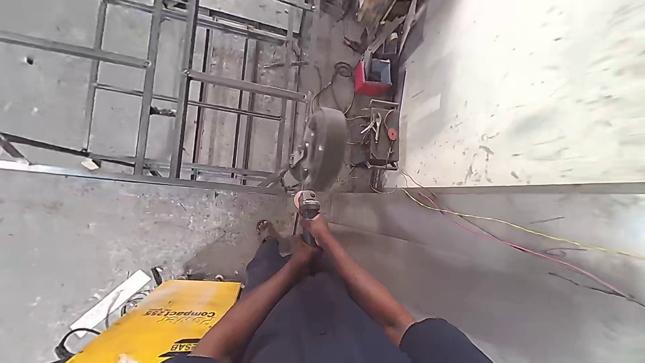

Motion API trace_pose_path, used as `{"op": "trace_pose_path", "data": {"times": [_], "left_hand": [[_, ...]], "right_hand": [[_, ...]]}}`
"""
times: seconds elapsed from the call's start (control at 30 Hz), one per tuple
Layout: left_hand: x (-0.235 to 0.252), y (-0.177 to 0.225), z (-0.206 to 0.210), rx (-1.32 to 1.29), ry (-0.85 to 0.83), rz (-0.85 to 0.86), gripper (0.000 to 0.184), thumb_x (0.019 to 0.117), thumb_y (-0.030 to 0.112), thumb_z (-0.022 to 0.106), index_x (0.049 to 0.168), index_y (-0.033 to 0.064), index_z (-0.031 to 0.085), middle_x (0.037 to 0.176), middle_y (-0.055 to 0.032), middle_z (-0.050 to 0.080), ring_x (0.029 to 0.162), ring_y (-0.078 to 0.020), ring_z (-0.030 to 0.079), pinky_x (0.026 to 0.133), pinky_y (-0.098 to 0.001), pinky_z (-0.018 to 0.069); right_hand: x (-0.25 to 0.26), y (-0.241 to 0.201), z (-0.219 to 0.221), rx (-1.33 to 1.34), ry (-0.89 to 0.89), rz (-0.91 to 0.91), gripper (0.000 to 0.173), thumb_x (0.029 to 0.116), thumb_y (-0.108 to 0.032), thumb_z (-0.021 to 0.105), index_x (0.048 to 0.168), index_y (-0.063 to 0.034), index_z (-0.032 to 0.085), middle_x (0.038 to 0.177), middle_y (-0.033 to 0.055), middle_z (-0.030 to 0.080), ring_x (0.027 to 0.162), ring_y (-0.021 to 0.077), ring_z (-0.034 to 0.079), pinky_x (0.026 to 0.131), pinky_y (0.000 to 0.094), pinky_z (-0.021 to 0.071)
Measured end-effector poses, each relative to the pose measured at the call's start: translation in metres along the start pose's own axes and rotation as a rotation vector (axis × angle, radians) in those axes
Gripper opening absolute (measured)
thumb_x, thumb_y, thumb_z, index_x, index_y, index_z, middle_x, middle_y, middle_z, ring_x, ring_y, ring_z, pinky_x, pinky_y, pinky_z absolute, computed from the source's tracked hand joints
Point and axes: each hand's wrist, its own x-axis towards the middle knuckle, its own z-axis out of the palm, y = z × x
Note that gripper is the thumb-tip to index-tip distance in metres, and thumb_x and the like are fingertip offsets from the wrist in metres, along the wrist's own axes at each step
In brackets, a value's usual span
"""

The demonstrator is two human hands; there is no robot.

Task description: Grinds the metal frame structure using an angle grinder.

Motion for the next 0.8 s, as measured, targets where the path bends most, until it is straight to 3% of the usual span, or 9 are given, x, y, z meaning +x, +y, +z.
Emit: {"op": "trace_pose_path", "data": {"times": [0.13,0.27,0.33,0.43,0.5,0.57,0.63,0.73,0.8], "left_hand": [[0.002,-0.015,-0.035,-0.155,0.106,-0.013,0.058,0.0830,0.006,0.076,0.132,-0.0029,0.047,0.088,-0.0165,0.066,0.069,-0.0244,0.066,0.063,-0.0425,0.0588],[0.017,-0.020,-0.076,-0.173,0.199,0.041,0.065,0.0864,0.007,0.073,0.142,-0.0009,0.041,0.097,-0.0189,0.065,0.075,-0.0254,0.066,0.067,-0.0450,0.0588],[0.017,-0.018,-0.081,-0.167,0.193,0.045,0.064,0.0896,0.008,0.070,0.145,0.0007,0.039,0.101,-0.0179,0.064,0.078,-0.0238,0.065,0.069,-0.0439,0.0579],[0.019,-0.013,-0.070,-0.146,0.116,0.013,0.066,0.0863,0.008,0.075,0.144,0.0009,0.042,0.101,-0.0191,0.065,0.079,-0.0264,0.065,0.069,-0.0457,0.0577],[0.018,-0.014,-0.059,-0.139,0.012,-0.033,0.069,0.0804,0.007,0.077,0.140,0.0020,0.042,0.093,-0.0181,0.065,0.070,-0.0259,0.065,0.061,-0.0435,0.0572],[0.013,-0.011,-0.057,-0.183,-0.069,-0.042,0.070,0.0761,0.005,0.078,0.137,0.0018,0.043,0.088,-0.0154,0.063,0.066,-0.0235,0.063,0.059,-0.0406,0.0555],[0.006,-0.010,-0.067,-0.228,-0.066,-0.040,0.066,0.0779,0.003,0.076,0.135,0.0021,0.044,0.086,-0.0138,0.063,0.065,-0.0220,0.063,0.059,-0.0390,0.0560],[0.007,-0.016,-0.094,-0.371,0.013,-0.014,0.049,0.0820,0.000,0.073,0.125,-0.0002,0.050,0.079,-0.0114,0.063,0.062,-0.0201,0.062,0.056,-0.0372,0.0552],[0.008,-0.022,-0.108,-0.453,0.048,0.029,0.064,0.0791,-0.002,0.073,0.135,0.0026,0.044,0.083,-0.0133,0.063,0.064,-0.0219,0.062,0.057,-0.0397,0.0553]], "right_hand": [[-0.002,-0.014,0.045,-0.194,-0.101,-0.118,0.054,0.0830,-0.029,0.081,0.121,0.0026,0.061,0.107,0.0194,0.068,0.099,0.0308,0.067,0.088,0.0519,0.0562],[-0.002,-0.048,0.092,-0.352,-0.124,-0.133,0.053,0.0832,-0.031,0.080,0.122,0.0004,0.062,0.109,0.0194,0.070,0.103,0.0322,0.068,0.091,0.0545,0.0543],[0.004,-0.045,0.101,-0.381,-0.086,-0.135,0.058,0.0816,-0.031,0.082,0.126,0.0003,0.060,0.109,0.0207,0.069,0.103,0.0339,0.068,0.091,0.0557,0.0550],[0.004,-0.040,0.084,-0.402,-0.036,-0.160,0.056,0.0879,-0.030,0.077,0.130,0.0024,0.060,0.115,0.0223,0.068,0.107,0.0339,0.067,0.094,0.0538,0.0544],[-0.001,-0.031,0.067,-0.277,0.003,-0.120,0.052,0.0876,-0.026,0.077,0.128,0.0006,0.060,0.111,0.0192,0.069,0.101,0.0297,0.068,0.091,0.0500,0.0560],[-0.004,-0.026,0.060,-0.181,0.022,-0.071,0.050,0.0852,-0.027,0.080,0.123,0.0006,0.061,0.105,0.0171,0.069,0.096,0.0275,0.068,0.086,0.0489,0.0565],[-0.002,-0.028,0.071,-0.192,0.032,-0.082,0.046,0.0816,-0.026,0.082,0.114,0.0009,0.064,0.098,0.0157,0.069,0.089,0.0268,0.068,0.081,0.0482,0.0571],[-0.005,-0.049,0.111,-0.344,-0.004,-0.107,0.053,0.0830,-0.023,0.080,0.125,0.0011,0.059,0.107,0.0188,0.069,0.099,0.0301,0.069,0.087,0.0506,0.0570],[-0.014,-0.065,0.131,-0.488,-0.031,-0.081,0.057,0.0880,-0.028,0.076,0.133,-0.0003,0.055,0.115,0.0199,0.068,0.108,0.0319,0.067,0.094,0.0522,0.0543]]}}
